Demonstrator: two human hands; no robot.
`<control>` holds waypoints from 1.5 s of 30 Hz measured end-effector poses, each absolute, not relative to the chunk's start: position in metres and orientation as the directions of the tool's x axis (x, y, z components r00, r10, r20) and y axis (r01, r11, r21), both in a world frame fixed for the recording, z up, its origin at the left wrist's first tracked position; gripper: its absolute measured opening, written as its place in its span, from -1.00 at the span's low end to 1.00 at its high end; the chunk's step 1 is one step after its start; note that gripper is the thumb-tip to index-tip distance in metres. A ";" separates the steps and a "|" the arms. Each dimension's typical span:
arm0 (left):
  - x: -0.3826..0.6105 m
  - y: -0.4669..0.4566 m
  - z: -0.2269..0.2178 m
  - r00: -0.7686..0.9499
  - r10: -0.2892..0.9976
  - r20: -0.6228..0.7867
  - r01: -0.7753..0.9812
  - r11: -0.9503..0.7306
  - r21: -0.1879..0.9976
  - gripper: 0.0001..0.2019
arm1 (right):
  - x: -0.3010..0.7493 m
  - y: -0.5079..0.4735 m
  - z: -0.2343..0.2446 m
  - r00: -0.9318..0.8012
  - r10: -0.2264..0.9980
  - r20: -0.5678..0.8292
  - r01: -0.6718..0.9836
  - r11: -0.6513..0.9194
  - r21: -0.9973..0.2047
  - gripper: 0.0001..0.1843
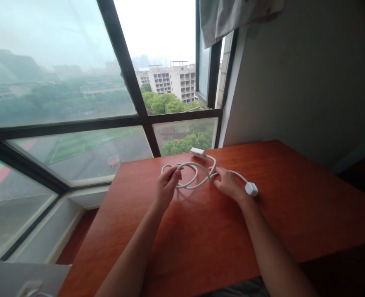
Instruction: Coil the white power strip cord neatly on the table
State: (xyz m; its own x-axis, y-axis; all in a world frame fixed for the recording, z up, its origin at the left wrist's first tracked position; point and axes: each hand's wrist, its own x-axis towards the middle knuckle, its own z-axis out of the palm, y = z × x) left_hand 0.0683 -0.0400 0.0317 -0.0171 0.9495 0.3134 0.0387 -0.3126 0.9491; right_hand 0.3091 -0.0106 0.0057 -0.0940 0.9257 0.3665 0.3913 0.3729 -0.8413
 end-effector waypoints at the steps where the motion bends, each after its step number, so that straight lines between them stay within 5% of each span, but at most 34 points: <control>1: 0.068 -0.040 0.033 -0.035 0.957 0.289 -0.025 -0.290 0.957 -0.71 | 0.308 -0.013 0.006 -0.108 0.938 0.330 0.325 0.347 -0.880 -0.69; 5: 0.068 -0.038 0.038 -0.099 0.971 0.217 -0.274 -0.236 0.932 -0.70 | 0.310 -0.017 0.004 -0.167 0.959 0.228 0.163 0.255 -0.953 -0.86; 9: 0.063 -0.035 0.042 -0.154 0.976 0.156 -0.354 -0.202 0.913 -0.69 | 0.327 -0.015 0.008 -0.240 0.950 0.199 0.178 0.244 -0.953 -0.85; 11: 0.059 -0.033 0.043 -0.148 0.978 0.147 -0.342 -0.190 0.920 -0.70 | 0.338 -0.013 0.013 -0.203 0.945 0.255 0.242 0.301 -0.923 -0.81; 17: 0.052 -0.038 0.050 0.138 0.987 0.085 -0.304 -0.040 0.952 -0.71 | 0.353 -0.012 0.024 0.284 0.796 0.534 0.438 0.388 -0.811 -0.75; 22: 0.048 -0.045 0.059 0.260 0.964 0.047 -0.311 0.038 0.950 -0.71 | 0.356 -0.012 0.025 0.343 0.583 0.736 0.698 0.366 -0.615 -0.66; 25: 0.046 -0.046 0.064 0.259 0.965 0.029 -0.341 0.063 0.938 -0.72 | 0.359 -0.012 0.024 0.327 0.563 0.759 0.817 0.234 -0.526 -0.58; 32: 0.045 -0.046 0.066 0.270 0.963 -0.013 -0.425 0.132 0.896 -0.76 | 0.361 -0.006 0.010 0.483 0.701 0.525 0.687 0.069 -0.724 -0.58; 36: 0.049 -0.049 0.067 0.360 0.932 -0.051 -0.426 0.212 0.879 -0.77 | 0.363 0.003 0.000 0.514 0.753 0.412 0.426 0.192 -0.884 -0.58; 45: 0.044 -0.048 0.067 0.371 0.927 -0.058 -0.470 0.241 0.849 -0.77 | 0.355 -0.011 0.019 0.486 0.494 0.721 0.621 0.385 -0.683 -0.50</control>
